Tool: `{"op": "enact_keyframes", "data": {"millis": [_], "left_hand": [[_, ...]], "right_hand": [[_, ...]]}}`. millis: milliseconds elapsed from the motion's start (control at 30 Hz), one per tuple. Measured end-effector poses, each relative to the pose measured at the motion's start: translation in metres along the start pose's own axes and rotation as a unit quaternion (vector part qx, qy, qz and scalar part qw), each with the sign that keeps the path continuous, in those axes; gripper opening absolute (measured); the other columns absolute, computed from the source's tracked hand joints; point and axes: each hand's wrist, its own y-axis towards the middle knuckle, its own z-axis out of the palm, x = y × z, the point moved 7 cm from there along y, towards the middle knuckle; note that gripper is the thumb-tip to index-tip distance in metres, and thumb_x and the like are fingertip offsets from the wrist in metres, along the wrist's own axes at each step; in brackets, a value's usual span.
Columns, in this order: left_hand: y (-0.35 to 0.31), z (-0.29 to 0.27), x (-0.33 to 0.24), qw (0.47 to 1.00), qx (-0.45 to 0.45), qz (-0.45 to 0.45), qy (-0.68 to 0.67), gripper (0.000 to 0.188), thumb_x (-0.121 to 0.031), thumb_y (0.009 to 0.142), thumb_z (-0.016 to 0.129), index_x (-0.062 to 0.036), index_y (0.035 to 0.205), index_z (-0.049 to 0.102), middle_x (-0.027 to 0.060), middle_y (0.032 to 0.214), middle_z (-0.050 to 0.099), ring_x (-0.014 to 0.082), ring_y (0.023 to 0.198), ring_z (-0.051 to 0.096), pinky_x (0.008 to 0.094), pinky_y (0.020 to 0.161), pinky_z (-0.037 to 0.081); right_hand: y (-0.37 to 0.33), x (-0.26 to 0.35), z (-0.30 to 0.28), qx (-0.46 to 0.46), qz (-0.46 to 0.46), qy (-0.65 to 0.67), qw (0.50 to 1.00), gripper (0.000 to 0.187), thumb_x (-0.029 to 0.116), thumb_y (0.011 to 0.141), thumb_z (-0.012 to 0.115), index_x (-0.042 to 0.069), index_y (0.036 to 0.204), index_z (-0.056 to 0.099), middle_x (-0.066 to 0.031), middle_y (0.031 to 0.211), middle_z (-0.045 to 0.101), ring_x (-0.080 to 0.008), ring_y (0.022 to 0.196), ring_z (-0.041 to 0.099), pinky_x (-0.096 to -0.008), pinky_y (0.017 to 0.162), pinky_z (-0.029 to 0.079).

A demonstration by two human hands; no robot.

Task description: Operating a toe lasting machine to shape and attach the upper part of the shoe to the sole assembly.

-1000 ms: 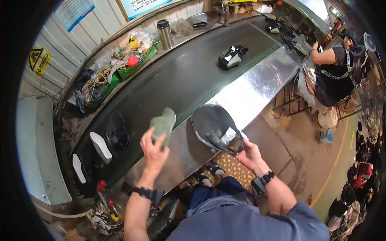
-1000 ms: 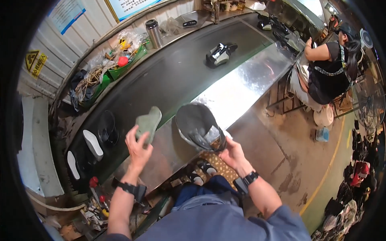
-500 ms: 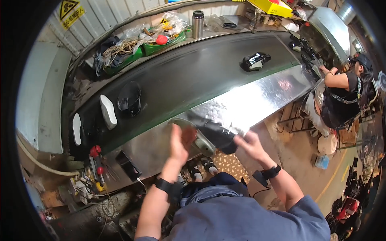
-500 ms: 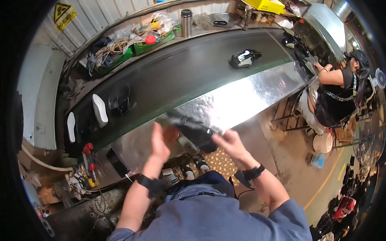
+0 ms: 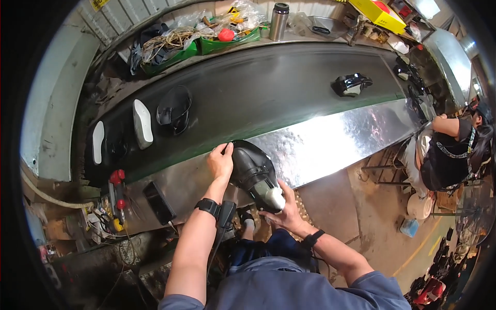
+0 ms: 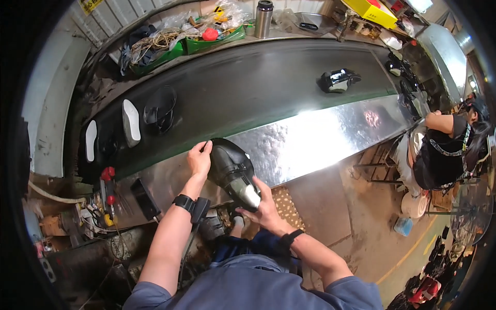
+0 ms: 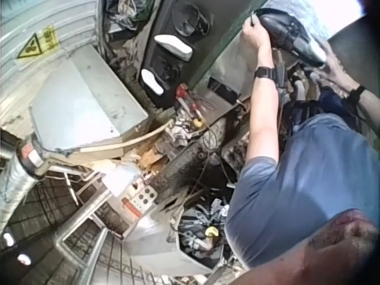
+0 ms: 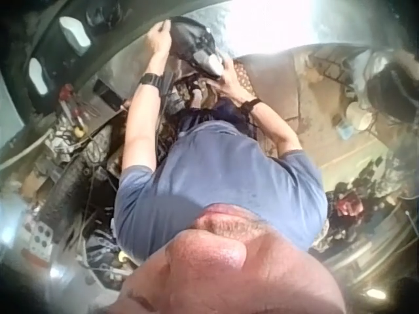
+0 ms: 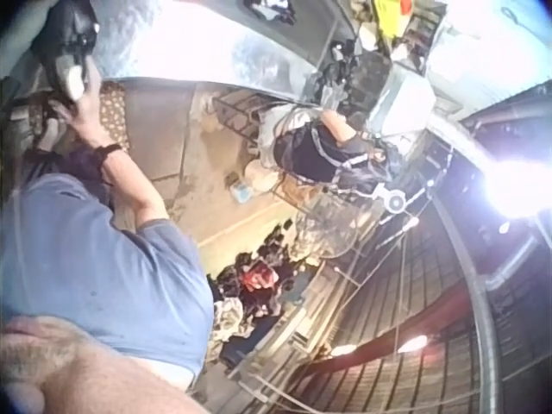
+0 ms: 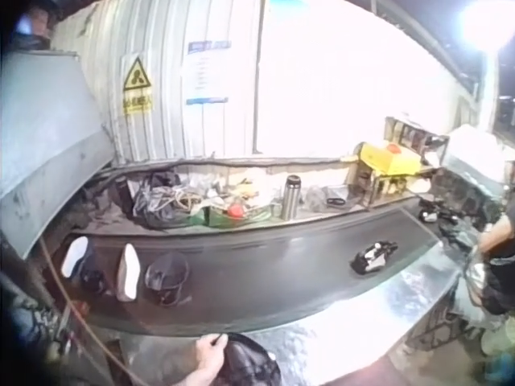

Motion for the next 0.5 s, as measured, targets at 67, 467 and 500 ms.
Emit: {"op": "enact_keyframes", "data": {"millis": [67,467,500], "left_hand": [[-0.010,0.001,0.000,1.000,-0.007,-0.007,0.005,0.031,-0.031,0.091,0.074,-0.0031,0.105,0.076,0.0115,0.091,0.075,0.0243,0.084,0.069,0.0356,0.084,0.052],[-0.063,0.028,-0.043,0.972,0.109,-0.093,0.184,0.072,-0.046,0.074,0.080,-0.0056,0.127,0.052,0.0232,0.120,0.061,0.0398,0.112,0.061,0.0487,0.096,0.050],[-0.061,0.026,-0.036,0.979,0.089,-0.087,0.161,0.066,-0.046,0.075,0.079,-0.0050,0.120,0.055,0.0229,0.116,0.062,0.0399,0.108,0.062,0.0504,0.093,0.050]], "right_hand": [[0.006,-0.015,0.004,0.014,0.089,0.110,0.990,0.088,0.023,0.069,0.093,-0.004,0.140,0.049,-0.0283,0.158,0.028,-0.0390,0.148,0.030,-0.0435,0.118,0.032],[-0.025,-0.024,-0.014,0.163,-0.016,0.036,0.986,0.088,0.011,0.078,0.079,-0.002,0.150,0.031,-0.0285,0.156,0.032,-0.0451,0.146,0.032,-0.0513,0.122,0.026],[-0.024,-0.027,-0.010,0.171,-0.012,0.048,0.984,0.092,0.013,0.076,0.080,-0.002,0.151,0.029,-0.0284,0.157,0.030,-0.0459,0.146,0.032,-0.0502,0.121,0.028]]}}
